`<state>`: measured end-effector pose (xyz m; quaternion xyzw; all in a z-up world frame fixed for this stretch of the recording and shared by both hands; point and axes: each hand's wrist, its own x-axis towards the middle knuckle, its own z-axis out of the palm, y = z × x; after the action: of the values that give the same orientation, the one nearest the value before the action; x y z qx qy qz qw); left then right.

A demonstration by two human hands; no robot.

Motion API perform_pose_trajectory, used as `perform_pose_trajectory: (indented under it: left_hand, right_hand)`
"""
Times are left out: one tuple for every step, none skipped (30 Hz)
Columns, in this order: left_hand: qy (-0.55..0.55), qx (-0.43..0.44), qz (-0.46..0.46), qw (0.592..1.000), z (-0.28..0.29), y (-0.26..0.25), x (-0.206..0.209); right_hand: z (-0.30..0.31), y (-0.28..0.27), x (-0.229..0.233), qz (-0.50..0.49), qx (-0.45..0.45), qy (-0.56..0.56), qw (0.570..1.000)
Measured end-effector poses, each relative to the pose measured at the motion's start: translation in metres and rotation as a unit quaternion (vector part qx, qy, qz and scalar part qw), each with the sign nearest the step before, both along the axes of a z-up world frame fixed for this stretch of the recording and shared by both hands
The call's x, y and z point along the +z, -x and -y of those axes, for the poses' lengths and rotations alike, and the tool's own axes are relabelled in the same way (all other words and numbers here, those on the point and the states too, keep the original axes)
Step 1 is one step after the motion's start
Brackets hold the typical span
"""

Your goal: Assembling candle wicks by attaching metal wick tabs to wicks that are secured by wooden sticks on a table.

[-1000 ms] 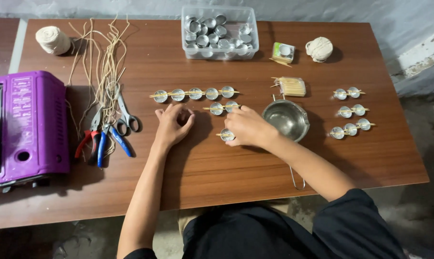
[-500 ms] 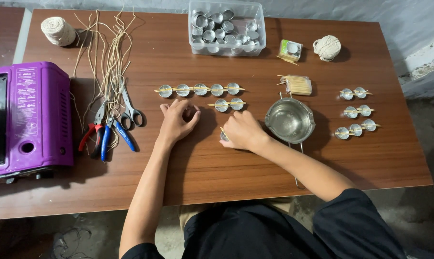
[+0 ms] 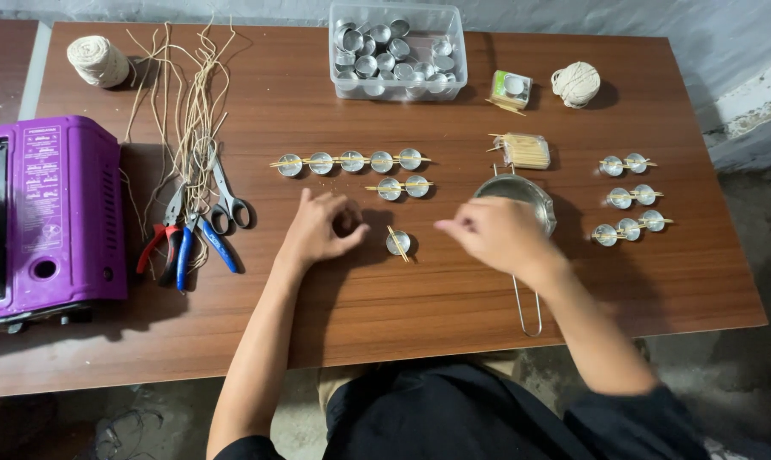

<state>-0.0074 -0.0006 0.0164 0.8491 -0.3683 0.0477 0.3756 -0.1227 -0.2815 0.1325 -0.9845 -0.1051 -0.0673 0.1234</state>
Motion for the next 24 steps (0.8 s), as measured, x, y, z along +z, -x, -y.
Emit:
perform_pose_trajectory:
  left_hand:
    - [0.000, 0.000, 0.000, 1.000, 0.003, 0.004, 0.002]
    - [-0.018, -0.009, -0.008, 1.000, 0.005, 0.008, 0.004]
    - [-0.036, -0.019, -0.017, 0.999, 0.007, 0.012, 0.005]
    - [-0.037, -0.018, -0.017, 0.999, 0.009, 0.013, 0.009]
    - [-0.082, -0.012, -0.022, 0.996, 0.011, 0.015, 0.013]
    - [-0.126, -0.006, -0.026, 0.992, 0.013, 0.017, 0.016]
    - [-0.126, -0.006, -0.027, 0.992, 0.016, 0.016, 0.008]
    - [-0.149, 0.006, -0.016, 0.989, 0.019, 0.015, 0.000]
    - [-0.171, 0.017, -0.005, 0.985, 0.023, 0.014, -0.007]
    - [-0.171, 0.016, -0.005, 0.985, 0.026, 0.017, -0.007]
    - [-0.169, 0.014, -0.020, 0.985, 0.030, 0.020, -0.006]
    - [-0.168, 0.012, -0.033, 0.985, 0.033, 0.021, -0.005]
    - [-0.168, 0.011, -0.031, 0.985, 0.035, 0.021, -0.007]
    - [-0.167, 0.010, -0.037, 0.985, 0.036, 0.021, -0.009]
    - [-0.167, 0.008, -0.043, 0.985, 0.037, 0.020, -0.010]
    - [-0.168, 0.009, -0.040, 0.985, 0.037, 0.021, -0.009]
    - [-0.160, 0.014, -0.045, 0.986, 0.037, 0.021, -0.009]
    - [-0.153, 0.019, -0.050, 0.987, 0.037, 0.022, -0.009]
    - [-0.154, 0.020, -0.048, 0.987, 0.038, 0.021, -0.011]
    - [-0.156, 0.018, -0.043, 0.987, 0.039, 0.021, -0.013]
    - [-0.158, 0.016, -0.038, 0.987, 0.040, 0.020, -0.015]
    - [-0.158, 0.016, -0.036, 0.987, 0.040, 0.020, -0.016]
    - [-0.153, 0.008, -0.036, 0.988, 0.040, 0.021, -0.016]
    - [-0.148, 0.000, -0.036, 0.988, 0.040, 0.021, -0.017]
  right_hand:
    - [0.016, 0.010, 0.000, 0.000, 0.000, 0.000, 1.000]
    - [0.033, 0.021, -0.001, -0.013, -0.051, -0.054, 0.997]
    - [0.049, 0.031, -0.001, -0.026, -0.102, -0.107, 0.989]
    - [0.060, 0.046, -0.007, -0.026, -0.102, -0.108, 0.989]
    - [0.072, 0.061, -0.012, -0.054, -0.161, -0.141, 0.975]
    - [0.084, 0.077, -0.018, -0.082, -0.221, -0.173, 0.956]
    - [0.092, 0.083, -0.031, -0.082, -0.221, -0.173, 0.956]
    - [0.100, 0.090, -0.044, -0.157, -0.272, -0.188, 0.931]
    - [0.108, 0.096, -0.057, -0.229, -0.322, -0.201, 0.896]
    - [0.104, 0.098, -0.064, -0.229, -0.323, -0.201, 0.896]
    - [0.099, 0.100, -0.071, -0.238, -0.319, -0.337, 0.853]
    - [0.094, 0.102, -0.078, -0.240, -0.306, -0.468, 0.794]
    - [0.092, 0.102, -0.088, -0.238, -0.307, -0.469, 0.794]
    - [0.090, 0.100, -0.098, -0.235, -0.272, -0.536, 0.764]
    - [0.087, 0.099, -0.108, -0.230, -0.235, -0.601, 0.729]
    - [0.087, 0.098, -0.118, -0.229, -0.233, -0.602, 0.729]
    - [0.086, 0.097, -0.128, -0.225, -0.214, -0.643, 0.700]
    - [0.086, 0.096, -0.138, -0.221, -0.194, -0.682, 0.669]
    - [0.081, 0.094, -0.137, -0.220, -0.192, -0.683, 0.669]
    - [0.075, 0.093, -0.137, -0.195, -0.198, -0.690, 0.668]
    - [0.070, 0.092, -0.136, -0.169, -0.203, -0.697, 0.667]
    - [0.067, 0.092, -0.133, -0.168, -0.202, -0.697, 0.667]
    - [0.063, 0.092, -0.131, -0.162, -0.211, -0.706, 0.657]
    - [0.059, 0.092, -0.129, -0.155, -0.220, -0.715, 0.646]
